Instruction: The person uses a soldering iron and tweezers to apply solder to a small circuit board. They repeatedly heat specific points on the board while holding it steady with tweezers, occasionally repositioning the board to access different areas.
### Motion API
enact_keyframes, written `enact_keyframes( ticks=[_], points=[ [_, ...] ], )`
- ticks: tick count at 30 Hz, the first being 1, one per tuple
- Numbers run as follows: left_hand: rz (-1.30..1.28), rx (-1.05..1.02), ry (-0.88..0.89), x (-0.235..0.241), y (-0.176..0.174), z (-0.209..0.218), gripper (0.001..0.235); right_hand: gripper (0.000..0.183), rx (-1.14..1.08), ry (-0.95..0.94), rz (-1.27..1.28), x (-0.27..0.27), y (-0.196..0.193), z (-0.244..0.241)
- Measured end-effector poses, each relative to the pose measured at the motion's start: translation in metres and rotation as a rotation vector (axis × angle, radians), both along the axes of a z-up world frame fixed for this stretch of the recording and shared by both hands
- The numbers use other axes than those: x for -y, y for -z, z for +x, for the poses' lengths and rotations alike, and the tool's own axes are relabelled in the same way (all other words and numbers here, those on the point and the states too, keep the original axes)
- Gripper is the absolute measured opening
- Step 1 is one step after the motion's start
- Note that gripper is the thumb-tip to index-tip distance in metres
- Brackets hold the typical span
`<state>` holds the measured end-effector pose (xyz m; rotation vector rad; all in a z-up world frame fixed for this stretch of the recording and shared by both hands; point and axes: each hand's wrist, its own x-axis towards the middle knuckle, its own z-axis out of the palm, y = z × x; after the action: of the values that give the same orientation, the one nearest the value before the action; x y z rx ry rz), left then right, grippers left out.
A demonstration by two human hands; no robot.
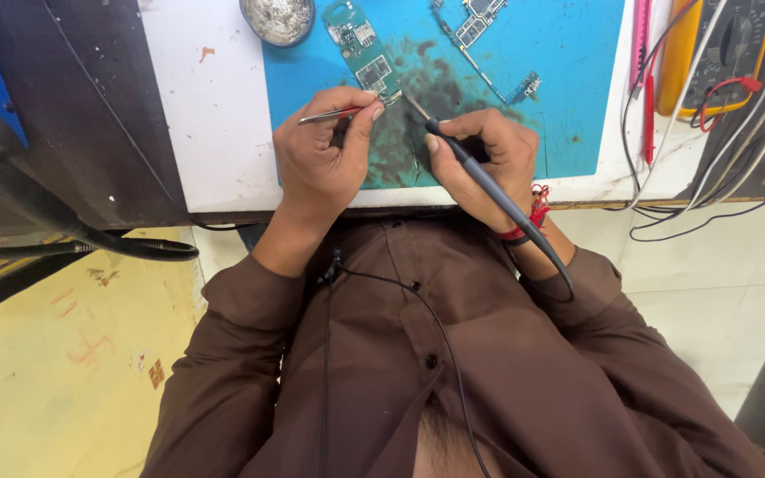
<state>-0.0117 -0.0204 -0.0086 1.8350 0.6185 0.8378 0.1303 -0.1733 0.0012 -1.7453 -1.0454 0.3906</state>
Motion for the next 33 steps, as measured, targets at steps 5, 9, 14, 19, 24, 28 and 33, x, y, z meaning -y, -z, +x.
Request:
enact_keyframes(
  ticks=[5,9,14,19,24,28,33],
  points=[
    [-0.023,-0.007,-0.02,0.0,0.0,0.0,0.009,0.015,-0.03,0.007,-0.006,0.0,0.001,0.002],
    [-0.047,0.006,-0.028,0.0,0.001,0.001,0.009,0.015,-0.057,-0.007,-0.006,-0.003,0.002,0.001],
    [-0.026,-0.007,-0.04,-0.001,0.002,0.002,0.009,0.015,-0.056,-0.023,-0.009,-0.006,0.002,0.003],
    [-0.109,-0.003,-0.032,-0.001,0.004,0.003,0.008,0.015,-0.081,-0.046,-0.011,-0.004,0.003,0.008],
    [-0.077,-0.002,-0.031,-0.003,0.004,0.003,0.007,0.015,-0.133,-0.035,-0.03,-0.004,0.006,0.011],
    [-0.101,-0.007,-0.032,-0.004,0.004,0.004,0.006,0.015,-0.143,-0.048,-0.026,-0.003,0.006,0.012],
    [-0.103,0.0,-0.032,-0.003,0.005,0.004,0.007,0.015,-0.103,-0.07,-0.022,-0.004,0.005,0.013]
  ],
)
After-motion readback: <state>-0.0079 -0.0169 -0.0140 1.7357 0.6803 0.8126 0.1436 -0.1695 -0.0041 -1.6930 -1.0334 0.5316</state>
